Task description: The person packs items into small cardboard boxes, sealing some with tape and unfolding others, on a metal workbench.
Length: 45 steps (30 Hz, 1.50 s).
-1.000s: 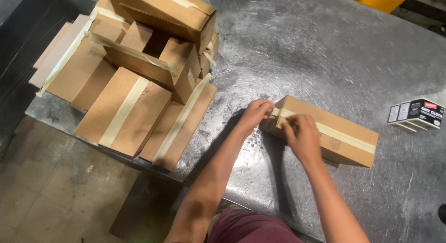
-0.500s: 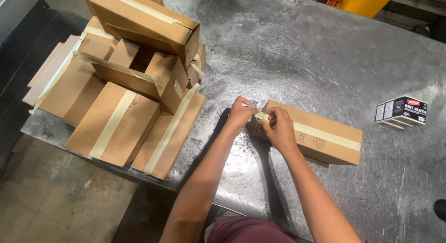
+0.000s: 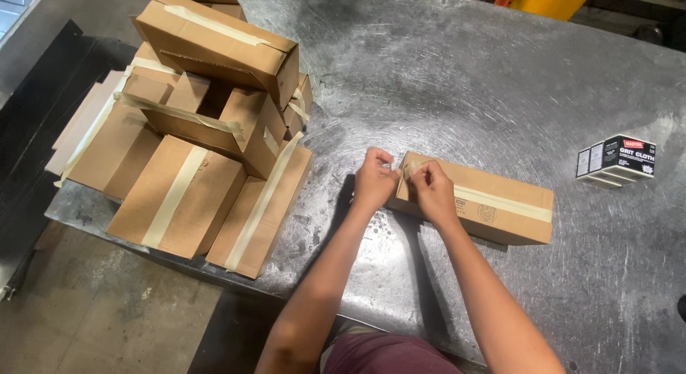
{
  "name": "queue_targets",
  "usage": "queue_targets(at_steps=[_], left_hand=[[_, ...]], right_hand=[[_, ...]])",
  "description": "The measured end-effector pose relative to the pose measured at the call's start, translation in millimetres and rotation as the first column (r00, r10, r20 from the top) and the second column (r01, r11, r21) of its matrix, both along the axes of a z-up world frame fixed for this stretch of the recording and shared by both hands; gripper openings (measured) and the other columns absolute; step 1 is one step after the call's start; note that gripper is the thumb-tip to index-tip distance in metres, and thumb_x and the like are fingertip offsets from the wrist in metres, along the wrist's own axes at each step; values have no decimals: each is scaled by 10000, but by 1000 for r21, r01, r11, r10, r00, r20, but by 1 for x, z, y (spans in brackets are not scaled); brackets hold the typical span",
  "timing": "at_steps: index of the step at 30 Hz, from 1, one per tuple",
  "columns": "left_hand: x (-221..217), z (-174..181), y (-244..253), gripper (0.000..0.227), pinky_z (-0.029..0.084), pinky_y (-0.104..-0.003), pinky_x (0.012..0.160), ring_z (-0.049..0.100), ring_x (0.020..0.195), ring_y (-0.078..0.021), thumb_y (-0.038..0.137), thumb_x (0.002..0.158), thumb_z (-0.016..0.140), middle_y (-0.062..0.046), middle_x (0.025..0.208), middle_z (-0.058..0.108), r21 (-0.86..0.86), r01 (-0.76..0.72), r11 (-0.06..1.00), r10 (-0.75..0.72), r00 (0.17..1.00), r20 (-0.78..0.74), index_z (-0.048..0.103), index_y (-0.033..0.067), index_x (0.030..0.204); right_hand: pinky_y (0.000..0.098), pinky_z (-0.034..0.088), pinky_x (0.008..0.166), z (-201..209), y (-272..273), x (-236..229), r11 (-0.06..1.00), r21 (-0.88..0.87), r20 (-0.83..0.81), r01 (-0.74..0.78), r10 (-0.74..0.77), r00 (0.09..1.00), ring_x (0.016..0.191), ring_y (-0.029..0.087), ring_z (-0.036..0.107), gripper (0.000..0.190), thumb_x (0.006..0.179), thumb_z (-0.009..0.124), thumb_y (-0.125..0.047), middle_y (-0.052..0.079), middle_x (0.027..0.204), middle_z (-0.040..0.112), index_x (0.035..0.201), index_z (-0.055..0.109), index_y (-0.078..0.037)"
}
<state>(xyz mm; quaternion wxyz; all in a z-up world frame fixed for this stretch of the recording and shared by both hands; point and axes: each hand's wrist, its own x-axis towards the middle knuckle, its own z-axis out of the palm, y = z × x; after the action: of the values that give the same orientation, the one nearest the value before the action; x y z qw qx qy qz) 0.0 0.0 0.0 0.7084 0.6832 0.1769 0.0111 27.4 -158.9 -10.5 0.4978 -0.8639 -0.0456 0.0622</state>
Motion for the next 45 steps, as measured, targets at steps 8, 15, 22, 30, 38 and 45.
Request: queue_targets(at_steps=[8, 15, 22, 30, 38, 45], left_hand=[[-22, -12, -20, 540, 426, -537, 1212, 505, 1448, -411, 198, 1022, 642, -226, 1535, 568, 435, 268, 860, -300, 954, 4, 548, 216, 1554], [-16, -13, -20, 559, 471, -531, 1182, 566, 1404, -380, 291, 1042, 598, -188, 1487, 623, 476, 382, 792, -315, 924, -217, 487, 335, 1588], [-11, -8, -24, 543, 480, -543, 1163, 581, 1379, -416, 294, 1035, 618, -182, 1475, 636, 516, 396, 759, -284, 915, -285, 515, 339, 1567], [-9, 3, -29, 544, 479, -537, 1171, 578, 1385, -412, 269, 1033, 607, -162, 1493, 625, 544, 406, 734, -241, 905, -350, 515, 308, 1568], [-4, -8, -30, 596, 521, -465, 977, 630, 1137, -501, 253, 990, 640, -237, 1267, 712, 569, 367, 736, -194, 919, -342, 518, 371, 1562], [-5, 4, -33, 622, 497, -485, 1024, 594, 1203, -500, 209, 987, 622, -198, 1335, 691, 567, 385, 728, -193, 909, -370, 495, 372, 1573]], right_hand=[[133, 392, 517, 2, -14, 6, 580, 775, -309, 251, 2, 951, 645, 69, 573, 96, 1114, 557, -166, 9, 747, 613, 1040, 504, -136], [142, 423, 530, 10, -74, -5, 585, 768, -248, 260, -103, 963, 658, 78, 596, 112, 1094, 603, -141, 10, 753, 620, 1035, 509, -150], [112, 463, 557, 0, -182, 12, 687, 677, -120, 263, -250, 961, 674, 42, 604, 115, 1123, 628, -209, -7, 793, 630, 1107, 518, -177], [126, 470, 572, 15, -253, 5, 729, 624, -17, 280, -345, 938, 669, 44, 600, 123, 1147, 639, -204, 6, 793, 614, 1146, 528, -152], [173, 458, 664, 47, -290, -12, 702, 656, -14, 279, -358, 934, 720, 51, 557, 104, 1140, 630, -126, -17, 835, 610, 1112, 537, -163], [166, 432, 677, 37, -365, -13, 607, 703, -14, 371, -510, 860, 745, 54, 541, 160, 1203, 628, -145, -22, 852, 579, 1106, 520, -214]])
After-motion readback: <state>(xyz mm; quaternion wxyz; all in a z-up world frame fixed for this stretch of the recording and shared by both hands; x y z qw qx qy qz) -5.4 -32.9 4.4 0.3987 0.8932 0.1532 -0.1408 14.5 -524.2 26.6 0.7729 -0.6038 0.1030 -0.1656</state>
